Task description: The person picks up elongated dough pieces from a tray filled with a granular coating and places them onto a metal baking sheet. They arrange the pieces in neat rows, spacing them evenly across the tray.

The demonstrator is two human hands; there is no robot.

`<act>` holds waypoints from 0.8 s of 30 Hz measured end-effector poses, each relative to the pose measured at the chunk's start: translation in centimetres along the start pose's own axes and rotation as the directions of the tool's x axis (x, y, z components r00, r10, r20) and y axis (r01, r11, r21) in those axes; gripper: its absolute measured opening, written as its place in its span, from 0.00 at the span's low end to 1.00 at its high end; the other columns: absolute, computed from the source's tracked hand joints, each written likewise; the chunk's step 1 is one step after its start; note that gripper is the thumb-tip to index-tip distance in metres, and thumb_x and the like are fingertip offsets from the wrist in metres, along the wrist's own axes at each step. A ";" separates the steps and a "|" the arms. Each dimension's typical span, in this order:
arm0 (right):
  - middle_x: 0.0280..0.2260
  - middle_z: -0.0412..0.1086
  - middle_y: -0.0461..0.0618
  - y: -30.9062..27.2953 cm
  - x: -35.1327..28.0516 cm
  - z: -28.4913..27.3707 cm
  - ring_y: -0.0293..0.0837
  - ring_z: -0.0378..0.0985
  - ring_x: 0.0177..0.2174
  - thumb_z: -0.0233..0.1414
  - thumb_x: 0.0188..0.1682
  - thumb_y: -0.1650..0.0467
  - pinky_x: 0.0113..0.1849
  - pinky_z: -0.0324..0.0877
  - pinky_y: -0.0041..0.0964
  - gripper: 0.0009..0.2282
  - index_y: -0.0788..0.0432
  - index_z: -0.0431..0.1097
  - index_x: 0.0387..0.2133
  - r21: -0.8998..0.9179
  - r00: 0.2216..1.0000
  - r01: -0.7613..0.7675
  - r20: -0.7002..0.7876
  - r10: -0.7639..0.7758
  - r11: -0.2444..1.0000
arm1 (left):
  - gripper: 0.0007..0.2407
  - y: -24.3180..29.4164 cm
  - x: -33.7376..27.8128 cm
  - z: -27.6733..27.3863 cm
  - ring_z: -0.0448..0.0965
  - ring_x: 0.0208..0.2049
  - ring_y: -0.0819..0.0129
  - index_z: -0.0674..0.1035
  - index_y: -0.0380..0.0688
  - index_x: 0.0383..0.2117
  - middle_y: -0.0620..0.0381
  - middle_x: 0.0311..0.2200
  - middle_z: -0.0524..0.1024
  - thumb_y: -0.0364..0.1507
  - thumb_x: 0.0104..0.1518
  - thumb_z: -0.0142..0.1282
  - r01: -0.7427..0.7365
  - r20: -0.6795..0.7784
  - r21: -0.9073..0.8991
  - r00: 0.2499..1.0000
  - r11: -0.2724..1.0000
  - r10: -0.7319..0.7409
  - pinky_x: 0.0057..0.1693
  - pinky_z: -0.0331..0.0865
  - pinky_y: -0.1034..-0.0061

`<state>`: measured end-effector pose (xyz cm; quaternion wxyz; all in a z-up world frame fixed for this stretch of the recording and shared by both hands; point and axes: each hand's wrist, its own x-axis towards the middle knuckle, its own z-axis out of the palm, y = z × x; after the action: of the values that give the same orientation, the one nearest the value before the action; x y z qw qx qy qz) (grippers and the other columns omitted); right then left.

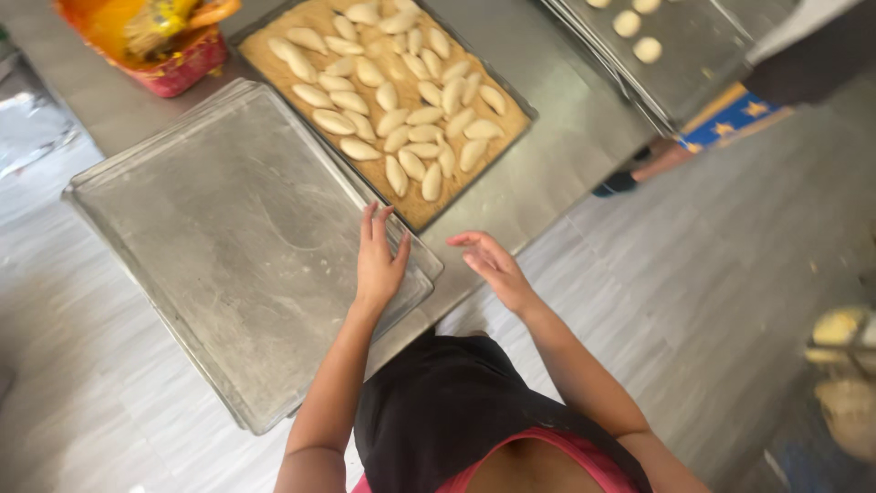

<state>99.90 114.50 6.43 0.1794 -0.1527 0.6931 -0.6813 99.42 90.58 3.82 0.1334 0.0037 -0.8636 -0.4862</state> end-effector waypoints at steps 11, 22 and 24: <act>0.66 0.54 0.56 6.8 31.3 -7.6 0.63 0.53 0.64 0.56 0.50 0.58 0.60 0.52 0.64 0.27 0.49 0.62 0.63 -0.674 0.750 0.659 0.622 -0.225 0.334 | 0.31 -3.2 14.5 11.6 0.45 0.70 0.27 0.63 0.27 0.63 0.27 0.68 0.50 0.39 0.59 0.53 0.326 -0.312 0.633 0.938 0.702 -0.154 0.70 0.47 0.52; 0.65 0.50 0.54 4.3 32.6 -10.7 0.66 0.55 0.58 0.65 0.31 0.48 0.57 0.54 0.66 0.44 0.42 0.57 0.64 -0.617 0.670 0.710 0.740 -0.055 0.340 | 0.40 -0.6 13.2 15.7 0.49 0.70 0.32 0.59 0.39 0.67 0.29 0.71 0.43 0.26 0.43 0.66 0.372 -0.493 0.242 0.843 0.896 -0.217 0.71 0.55 0.51; 0.60 0.52 0.57 4.1 33.5 -9.7 0.64 0.56 0.58 0.69 0.31 0.51 0.56 0.54 0.63 0.44 0.44 0.58 0.63 -0.681 0.739 0.606 0.673 0.026 0.412 | 0.43 -1.1 14.3 15.4 0.49 0.69 0.31 0.56 0.39 0.66 0.26 0.68 0.41 0.24 0.37 0.65 0.320 -0.578 0.097 0.789 0.942 -0.208 0.67 0.60 0.54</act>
<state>65.86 107.96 1.09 0.1508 -0.5504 0.8044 -0.1649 81.89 101.01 -1.43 0.3100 0.2797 -0.8194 -0.3927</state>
